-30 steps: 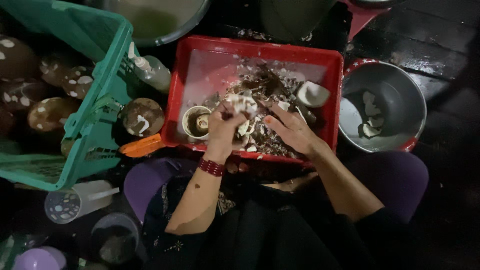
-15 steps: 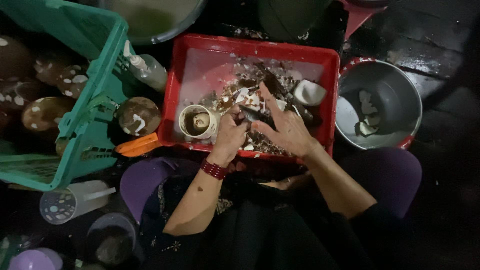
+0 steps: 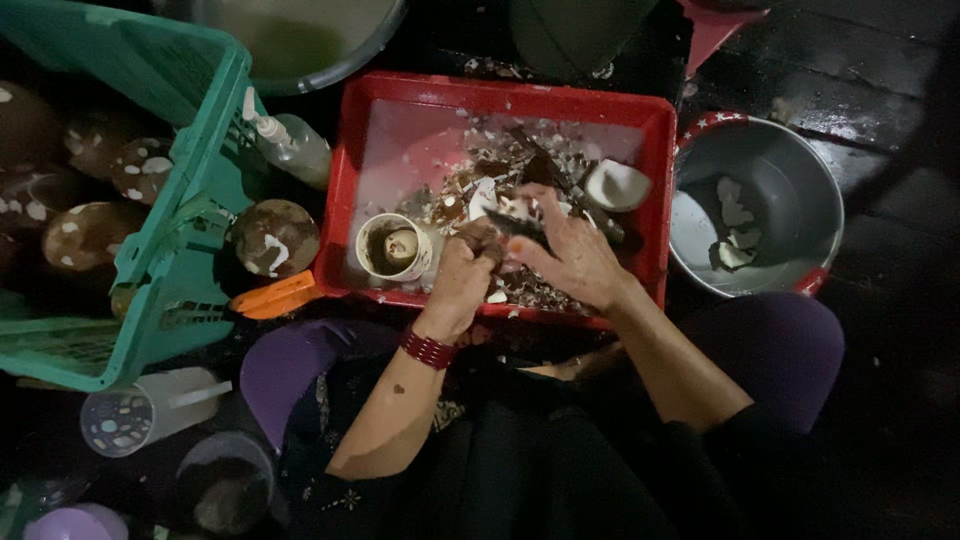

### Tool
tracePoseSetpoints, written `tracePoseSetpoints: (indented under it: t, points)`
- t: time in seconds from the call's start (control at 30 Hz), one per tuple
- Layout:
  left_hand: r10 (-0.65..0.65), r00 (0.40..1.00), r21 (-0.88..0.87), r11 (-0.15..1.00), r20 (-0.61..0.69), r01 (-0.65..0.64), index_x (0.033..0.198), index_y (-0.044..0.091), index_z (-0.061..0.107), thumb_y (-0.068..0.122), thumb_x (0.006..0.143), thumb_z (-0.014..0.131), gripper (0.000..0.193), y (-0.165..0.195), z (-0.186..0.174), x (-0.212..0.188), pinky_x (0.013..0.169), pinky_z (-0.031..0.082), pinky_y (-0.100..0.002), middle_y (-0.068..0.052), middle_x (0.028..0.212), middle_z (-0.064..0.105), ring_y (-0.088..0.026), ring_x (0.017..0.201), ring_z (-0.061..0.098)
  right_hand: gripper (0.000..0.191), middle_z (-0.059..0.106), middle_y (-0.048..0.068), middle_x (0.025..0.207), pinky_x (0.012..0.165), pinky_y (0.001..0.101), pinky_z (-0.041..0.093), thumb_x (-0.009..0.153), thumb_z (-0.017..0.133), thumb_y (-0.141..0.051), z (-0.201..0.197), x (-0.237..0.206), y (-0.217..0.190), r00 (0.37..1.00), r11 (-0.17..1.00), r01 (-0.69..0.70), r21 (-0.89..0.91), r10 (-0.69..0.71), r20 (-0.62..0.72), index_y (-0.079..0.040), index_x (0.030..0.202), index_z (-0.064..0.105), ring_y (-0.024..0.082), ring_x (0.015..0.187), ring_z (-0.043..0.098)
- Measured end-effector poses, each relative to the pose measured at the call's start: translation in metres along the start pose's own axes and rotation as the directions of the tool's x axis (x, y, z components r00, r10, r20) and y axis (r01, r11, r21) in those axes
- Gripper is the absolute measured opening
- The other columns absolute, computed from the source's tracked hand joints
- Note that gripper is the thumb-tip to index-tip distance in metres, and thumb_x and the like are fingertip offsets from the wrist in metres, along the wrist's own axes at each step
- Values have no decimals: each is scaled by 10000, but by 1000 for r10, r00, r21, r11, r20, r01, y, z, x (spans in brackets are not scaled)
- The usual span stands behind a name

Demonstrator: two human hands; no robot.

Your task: The person sits on the floor and uses a small knife to trim and clean dark shell pieces in a red tray, separating white shell portions and dropping trimmed pieces into a metal bowl beside the tray. They handle pieces one at a time, turning them to cut away unwanted parts.

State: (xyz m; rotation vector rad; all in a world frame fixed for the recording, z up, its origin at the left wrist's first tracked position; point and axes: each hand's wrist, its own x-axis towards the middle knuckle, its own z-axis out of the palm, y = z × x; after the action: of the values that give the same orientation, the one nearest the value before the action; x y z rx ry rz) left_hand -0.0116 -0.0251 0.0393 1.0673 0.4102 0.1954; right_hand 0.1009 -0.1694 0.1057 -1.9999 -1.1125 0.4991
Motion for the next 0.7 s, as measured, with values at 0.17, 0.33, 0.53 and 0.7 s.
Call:
tracePoseSetpoints:
  t: [0.17,0.33,0.53,0.7]
  points:
    - [28,998,157,987,-62,-18,938,-22,567,-46,979,541,54,-16,-12,4,658,581,-314,-52,846,591,-125,721,597,791,597,218,613,627,514,480,939,537,-593,4,-1,-3,995,983,-95,-159,100,27,6,1437,402,411,611,639]
    - [12,999,126,992,-46,-7,977,-4,571,-28,1003,534,51,-14,-10,4,724,646,-304,-40,885,640,-122,776,681,740,651,197,684,646,498,507,972,513,-617,13,3,9,997,977,-76,-197,78,1,6,1365,447,396,676,680]
    - [-120,993,189,975,2,117,1155,32,655,48,1001,567,179,4,9,-5,694,605,-264,-54,941,716,-126,790,715,637,697,196,805,699,478,527,1030,446,-600,13,6,23,990,976,-139,-167,137,-21,-35,1319,497,390,765,702]
    - [-178,978,76,979,-105,186,1157,58,619,91,997,569,171,9,-4,3,603,542,-269,-54,915,711,-148,748,712,703,734,213,891,761,498,517,971,490,-582,10,0,19,999,999,-45,13,45,-7,-26,1396,430,411,884,712]
